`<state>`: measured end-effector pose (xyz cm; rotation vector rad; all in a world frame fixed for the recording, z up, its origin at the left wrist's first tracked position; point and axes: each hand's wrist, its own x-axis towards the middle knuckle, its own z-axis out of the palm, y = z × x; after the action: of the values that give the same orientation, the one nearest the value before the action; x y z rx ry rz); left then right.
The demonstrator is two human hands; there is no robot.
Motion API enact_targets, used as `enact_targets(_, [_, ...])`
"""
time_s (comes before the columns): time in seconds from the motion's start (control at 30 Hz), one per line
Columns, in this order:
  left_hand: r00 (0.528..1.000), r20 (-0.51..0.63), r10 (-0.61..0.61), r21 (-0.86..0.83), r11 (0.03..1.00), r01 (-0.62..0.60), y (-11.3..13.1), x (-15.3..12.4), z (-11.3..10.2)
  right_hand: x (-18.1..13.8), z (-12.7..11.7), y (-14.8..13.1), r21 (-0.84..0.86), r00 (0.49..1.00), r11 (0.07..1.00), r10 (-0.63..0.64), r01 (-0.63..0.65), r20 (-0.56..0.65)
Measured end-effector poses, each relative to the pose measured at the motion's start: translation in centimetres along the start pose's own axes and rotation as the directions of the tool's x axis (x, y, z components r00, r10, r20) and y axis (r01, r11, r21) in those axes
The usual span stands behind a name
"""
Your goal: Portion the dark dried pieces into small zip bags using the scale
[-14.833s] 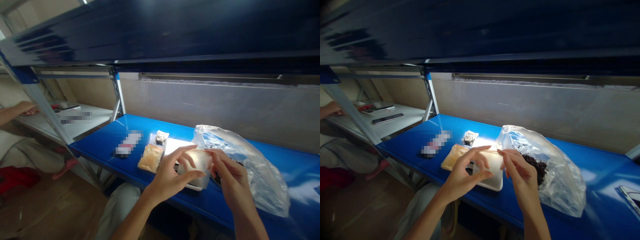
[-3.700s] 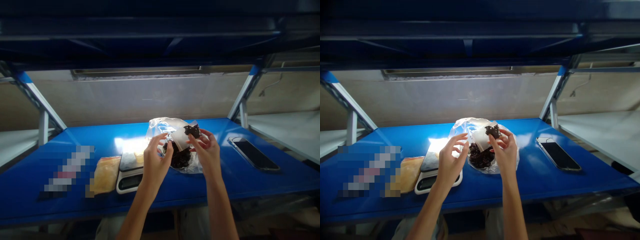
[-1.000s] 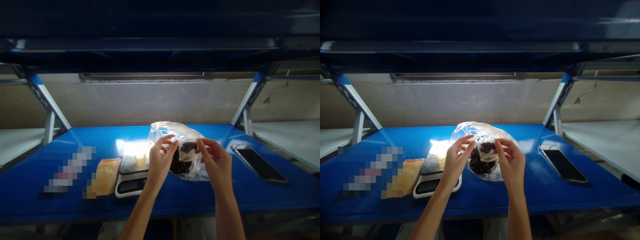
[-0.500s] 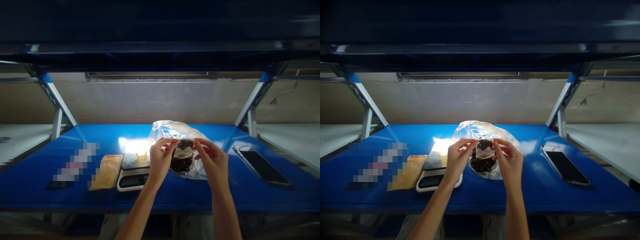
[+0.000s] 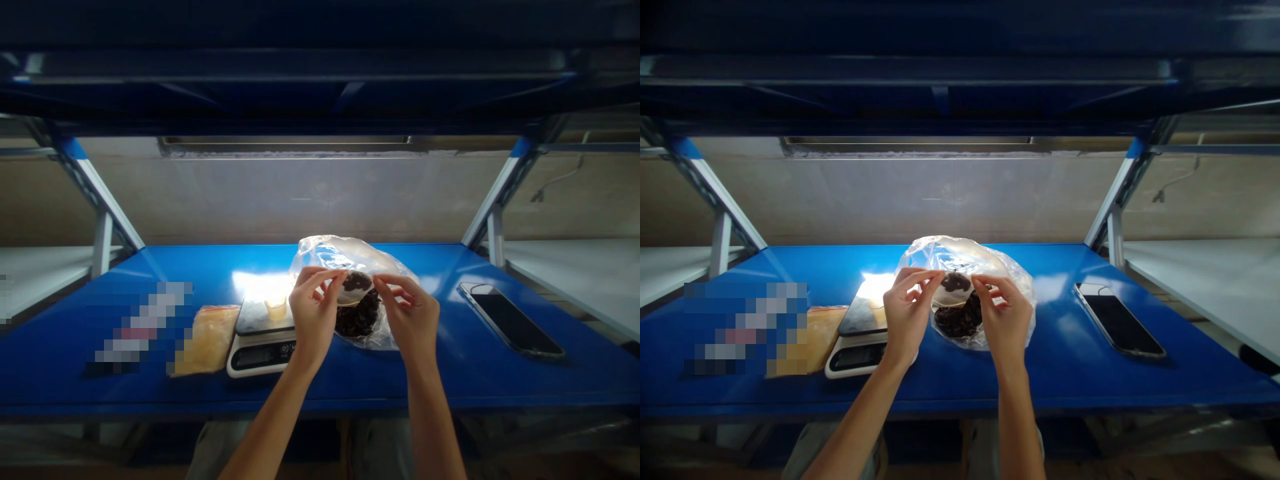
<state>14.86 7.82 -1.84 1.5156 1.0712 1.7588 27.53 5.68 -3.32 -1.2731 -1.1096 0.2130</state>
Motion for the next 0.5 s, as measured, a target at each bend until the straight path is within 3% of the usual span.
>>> enact_targets(0.07, [0.999, -0.027, 0.021, 0.029, 0.999, -0.021, -0.01, -0.04, 0.09, -0.05, 0.01, -0.16, -0.045, 0.996, 0.998, -0.042, 0.038, -0.079])
enact_targets(0.13, [0.998, 0.067, 0.008, 0.047, 0.999, -0.011, -0.11, -0.06, 0.17, -0.07, -0.07, -0.37, -0.072, 0.991, 0.996, -0.069, 0.061, -0.114])
enact_targets(0.2, [0.992, 0.123, -0.011, 0.051, 0.999, 0.005, -0.17, -0.09, 0.23, -0.08, -0.23, -0.54, -0.067, 0.995, 0.996, -0.061, 0.055, -0.078])
enact_targets(0.33, [0.998, -0.008, 0.061, 0.042, 0.997, -0.06, -0.02, -0.08, 0.2, -0.05, -0.5, -0.55, -0.042, 0.994, 0.997, -0.066, 0.063, -0.081])
enact_targets(0.43, [0.994, 0.086, 0.071, 0.051, 0.996, -0.075, 0.14, -0.01, 0.11, -0.01, -0.49, -0.23, -0.011, 0.995, 0.998, -0.066, 0.067, 0.07])
enact_targets(0.5, [0.994, 0.072, 0.085, 0.054, 0.995, -0.089, 0.23, -0.03, 0.14, -0.02, -0.35, -0.06, 0.035, 0.998, 0.999, -0.031, 0.029, 0.054])
